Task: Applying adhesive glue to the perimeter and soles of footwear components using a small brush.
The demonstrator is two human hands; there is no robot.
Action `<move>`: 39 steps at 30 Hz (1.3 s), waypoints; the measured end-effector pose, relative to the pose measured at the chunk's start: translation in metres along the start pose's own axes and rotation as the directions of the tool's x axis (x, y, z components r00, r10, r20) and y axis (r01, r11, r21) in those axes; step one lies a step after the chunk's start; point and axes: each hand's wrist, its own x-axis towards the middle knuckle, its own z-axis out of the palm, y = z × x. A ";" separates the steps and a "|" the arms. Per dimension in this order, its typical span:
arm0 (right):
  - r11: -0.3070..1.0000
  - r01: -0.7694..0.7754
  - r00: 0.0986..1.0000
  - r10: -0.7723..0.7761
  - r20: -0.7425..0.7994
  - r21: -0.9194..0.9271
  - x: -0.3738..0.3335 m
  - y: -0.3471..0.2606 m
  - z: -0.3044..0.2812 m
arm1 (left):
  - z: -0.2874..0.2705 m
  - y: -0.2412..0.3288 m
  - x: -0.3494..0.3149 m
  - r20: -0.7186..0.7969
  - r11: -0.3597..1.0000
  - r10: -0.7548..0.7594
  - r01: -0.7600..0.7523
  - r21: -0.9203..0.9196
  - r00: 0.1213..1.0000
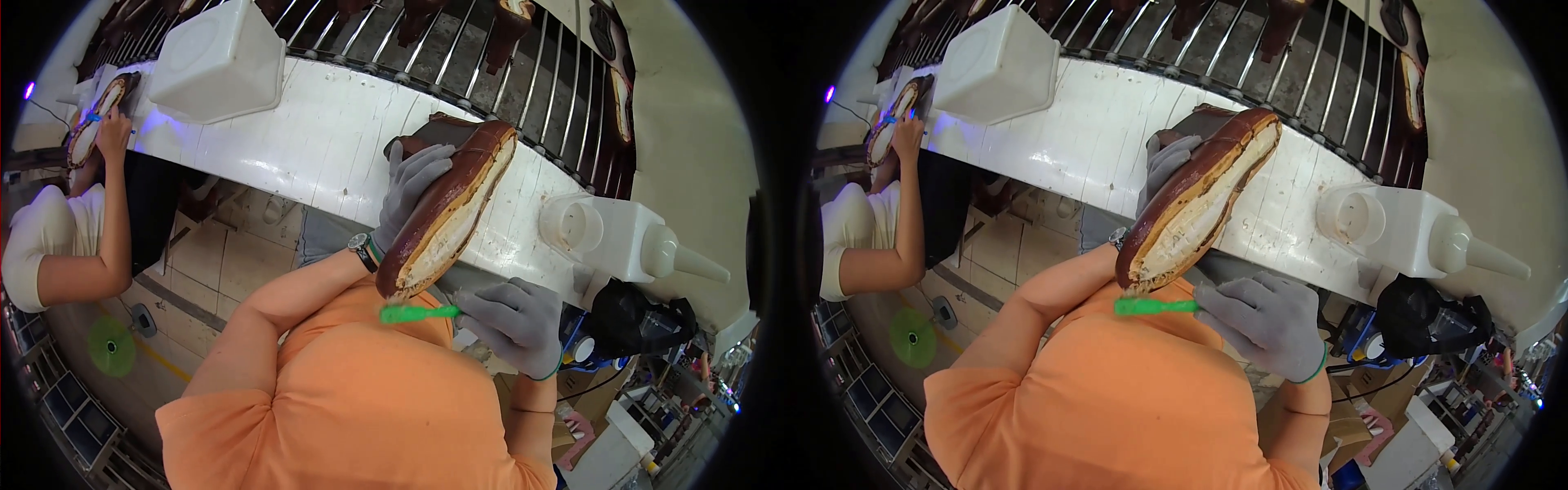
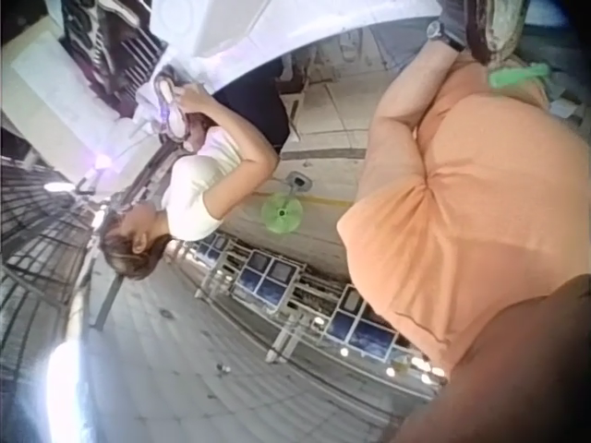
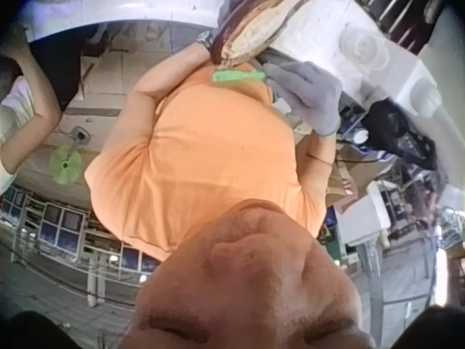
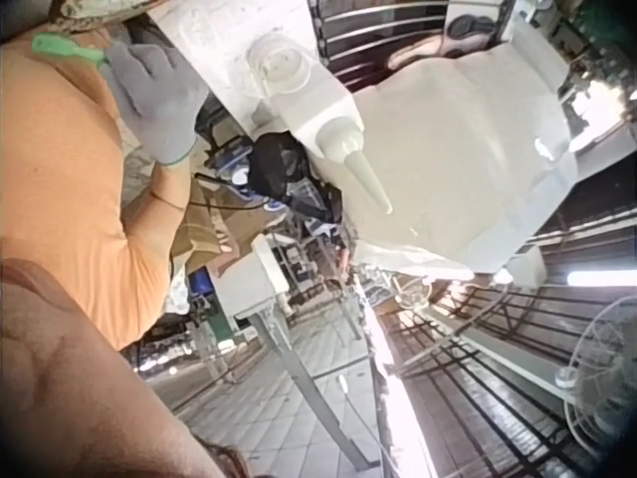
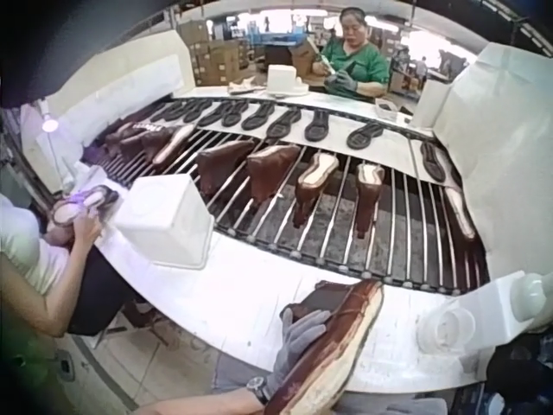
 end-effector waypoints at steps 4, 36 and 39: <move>0.809 -0.529 0.742 0.588 -0.324 0.256 0.013 0.023 0.004 | 0.000 0.002 -0.006 0.182 0.791 -0.487 0.520 -0.323 0.854; 0.942 -0.008 0.900 -0.140 -0.414 -0.336 0.047 -0.009 -0.072 | -0.048 0.034 0.156 0.904 0.890 0.060 0.386 -0.240 0.423; 0.886 0.006 0.892 -0.214 -0.399 -0.463 0.067 0.001 -0.090 | -0.037 0.015 0.182 0.970 0.862 0.093 0.468 -0.192 0.226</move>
